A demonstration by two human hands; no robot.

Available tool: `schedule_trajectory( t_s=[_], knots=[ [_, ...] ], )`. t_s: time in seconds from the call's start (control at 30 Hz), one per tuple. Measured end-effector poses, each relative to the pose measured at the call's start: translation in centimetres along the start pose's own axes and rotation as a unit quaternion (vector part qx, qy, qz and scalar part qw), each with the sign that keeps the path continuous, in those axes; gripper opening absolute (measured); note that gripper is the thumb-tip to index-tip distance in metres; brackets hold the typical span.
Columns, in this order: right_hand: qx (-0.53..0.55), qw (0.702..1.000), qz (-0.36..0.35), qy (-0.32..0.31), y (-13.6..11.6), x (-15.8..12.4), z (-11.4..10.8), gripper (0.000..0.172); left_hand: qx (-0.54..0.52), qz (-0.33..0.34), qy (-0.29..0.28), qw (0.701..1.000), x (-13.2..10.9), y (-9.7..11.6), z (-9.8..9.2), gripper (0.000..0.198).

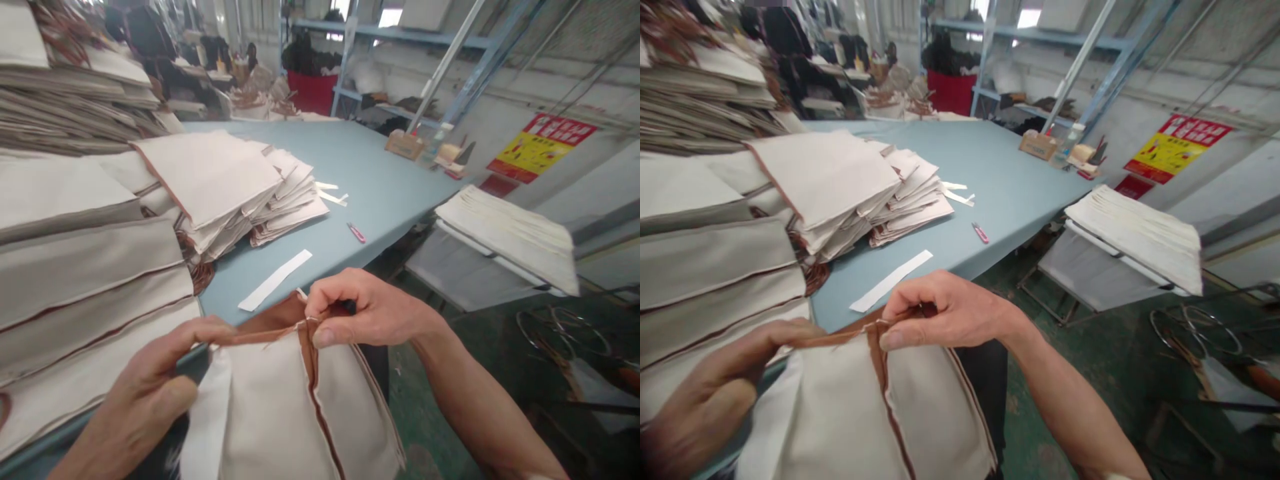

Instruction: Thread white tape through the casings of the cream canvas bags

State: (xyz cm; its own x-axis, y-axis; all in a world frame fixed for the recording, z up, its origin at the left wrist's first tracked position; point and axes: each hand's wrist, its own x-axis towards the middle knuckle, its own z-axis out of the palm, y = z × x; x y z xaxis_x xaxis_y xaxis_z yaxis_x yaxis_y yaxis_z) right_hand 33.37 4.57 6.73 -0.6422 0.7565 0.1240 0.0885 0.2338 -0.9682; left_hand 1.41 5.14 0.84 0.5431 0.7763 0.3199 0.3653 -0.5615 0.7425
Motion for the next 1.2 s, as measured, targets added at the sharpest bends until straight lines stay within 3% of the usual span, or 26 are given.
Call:
schedule_trajectory(
  t_s=[0.13, 0.27, 0.47, 0.67, 0.77, 0.93, 1.2],
  knots=[
    [-0.058, 0.998, -0.013, -0.033, -1.5, 0.5, 0.6, 0.026, -0.012, 0.092, -0.017, 0.995, 3.0, 3.3, -0.3, 0.019],
    [-0.123, 0.991, -0.043, -0.029, -2.0, 0.3, 2.1, 0.018, -0.028, 0.096, -0.076, 0.992, 3.4, 5.3, 0.5, 0.008],
    [-0.235, 0.971, 0.035, -0.028, -2.0, -0.3, 3.6, 0.021, 0.036, 0.091, -0.109, 0.989, 1.5, 5.7, 2.4, 0.018],
    [-0.275, 0.957, 0.074, -0.048, -1.0, 0.5, 3.8, 0.02, 0.09, 0.118, -0.062, 0.987, 0.8, 5.5, 2.9, 0.019],
    [-0.235, 0.966, 0.075, -0.074, 0.1, 1.0, 3.8, 0.021, 0.123, 0.126, -0.053, 0.983, 0.7, 5.3, 2.8, 0.016],
    [-0.061, 0.991, 0.06, -0.1, 2.3, 1.6, 3.8, 0.021, 0.147, 0.147, -0.087, 0.974, 0.1, 4.2, 2.5, 0.023],
    [0.134, 0.975, 0.134, -0.112, 4.7, 1.5, 4.9, 0.046, 0.213, 0.23, -0.036, 0.949, -0.9, 2.5, 2.5, 0.034]
  ],
)
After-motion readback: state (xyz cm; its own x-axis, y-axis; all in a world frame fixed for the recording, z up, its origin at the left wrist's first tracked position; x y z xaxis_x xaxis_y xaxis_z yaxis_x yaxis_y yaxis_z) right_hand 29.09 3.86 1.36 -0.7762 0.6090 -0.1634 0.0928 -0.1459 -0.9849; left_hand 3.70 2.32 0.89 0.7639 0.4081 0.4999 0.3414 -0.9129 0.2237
